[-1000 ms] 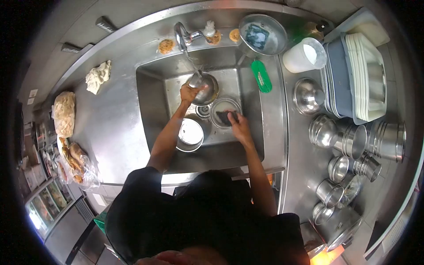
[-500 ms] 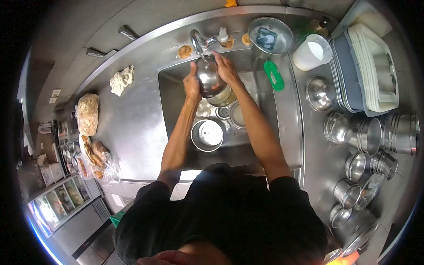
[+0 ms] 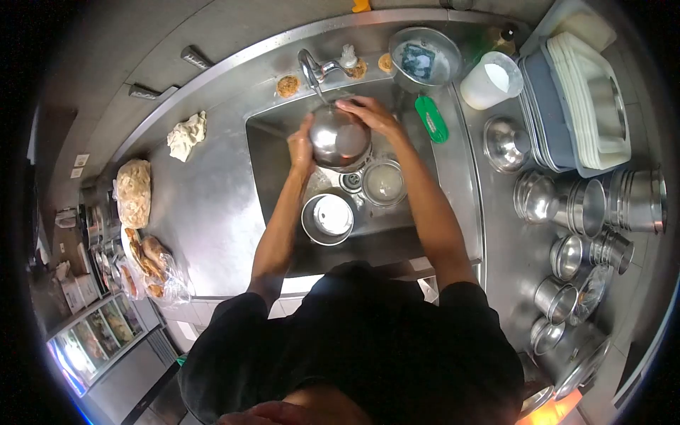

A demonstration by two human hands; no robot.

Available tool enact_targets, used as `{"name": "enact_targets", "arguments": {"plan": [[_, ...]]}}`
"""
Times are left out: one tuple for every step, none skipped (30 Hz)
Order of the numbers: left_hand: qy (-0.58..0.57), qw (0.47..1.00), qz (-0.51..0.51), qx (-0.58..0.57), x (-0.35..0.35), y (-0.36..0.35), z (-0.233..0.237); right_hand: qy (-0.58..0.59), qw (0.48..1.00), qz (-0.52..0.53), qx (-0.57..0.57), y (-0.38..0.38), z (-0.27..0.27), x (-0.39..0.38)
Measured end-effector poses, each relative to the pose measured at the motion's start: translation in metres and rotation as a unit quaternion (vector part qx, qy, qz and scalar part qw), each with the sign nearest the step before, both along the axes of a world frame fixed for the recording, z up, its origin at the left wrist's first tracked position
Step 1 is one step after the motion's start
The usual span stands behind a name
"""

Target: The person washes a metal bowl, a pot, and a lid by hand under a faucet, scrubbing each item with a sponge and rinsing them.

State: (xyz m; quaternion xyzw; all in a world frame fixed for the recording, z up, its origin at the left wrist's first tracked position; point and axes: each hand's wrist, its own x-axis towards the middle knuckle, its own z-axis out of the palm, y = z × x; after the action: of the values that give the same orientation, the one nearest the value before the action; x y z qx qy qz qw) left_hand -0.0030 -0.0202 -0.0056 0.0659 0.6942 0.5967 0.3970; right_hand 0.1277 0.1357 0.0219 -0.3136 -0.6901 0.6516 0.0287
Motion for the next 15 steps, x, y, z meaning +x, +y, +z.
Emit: {"name": "enact_targets", "arguments": {"plan": [[-0.01,0.994,0.074,0.076,-0.012,0.002,-0.006,-0.002,1.0,0.005,0.007,-0.002,-0.002,0.003],[-0.021,0.977,0.149,0.152,-0.027,0.005,-0.012,0.08,0.993,-0.025,-0.077,-0.014,-0.007,0.01],[-0.015,0.989,0.093,0.113,-0.047,0.001,-0.039,0.156,0.972,-0.055,-0.166,-0.028,-0.01,0.017],[-0.021,0.988,0.102,0.112,-0.04,-0.003,-0.02,0.148,0.973,-0.048,-0.168,-0.042,0.004,0.02],[-0.125,0.984,0.025,0.122,-0.035,-0.002,0.0,0.107,0.993,-0.019,-0.054,-0.051,0.018,0.017],[-0.225,0.964,-0.056,0.131,-0.03,0.001,0.017,0.066,0.996,0.01,0.062,-0.057,0.029,0.009],[-0.238,0.966,-0.073,0.071,-0.023,-0.001,0.022,0.049,0.977,0.04,0.206,-0.061,0.026,0.001],[-0.289,0.946,-0.103,0.102,-0.013,-0.003,0.026,0.065,0.955,0.057,0.283,-0.067,0.013,-0.007],[-0.303,0.934,-0.115,0.149,-0.012,0.001,0.009,0.077,0.954,0.111,0.268,-0.077,0.014,-0.012],[-0.314,0.92,-0.127,0.198,-0.011,0.007,0.002,0.091,0.948,0.165,0.255,-0.083,0.014,-0.019],[-0.312,0.921,-0.127,0.197,-0.008,0.006,-0.006,0.073,0.927,0.209,0.302,-0.083,-0.014,-0.027],[-0.305,0.917,-0.087,0.241,0.001,0.003,-0.001,0.074,0.927,0.21,0.302,-0.083,-0.009,-0.031],[-0.295,0.91,-0.05,0.286,0.012,0.004,0.007,-0.013,0.911,0.204,0.358,-0.079,0.003,-0.034],[-0.194,0.934,-0.01,0.298,0.033,0.006,0.024,-0.102,0.885,0.197,0.409,-0.077,0.01,-0.035],[-0.182,0.943,-0.004,0.277,0.033,0.005,0.018,-0.104,0.885,0.201,0.407,-0.081,0.009,-0.033]]}}
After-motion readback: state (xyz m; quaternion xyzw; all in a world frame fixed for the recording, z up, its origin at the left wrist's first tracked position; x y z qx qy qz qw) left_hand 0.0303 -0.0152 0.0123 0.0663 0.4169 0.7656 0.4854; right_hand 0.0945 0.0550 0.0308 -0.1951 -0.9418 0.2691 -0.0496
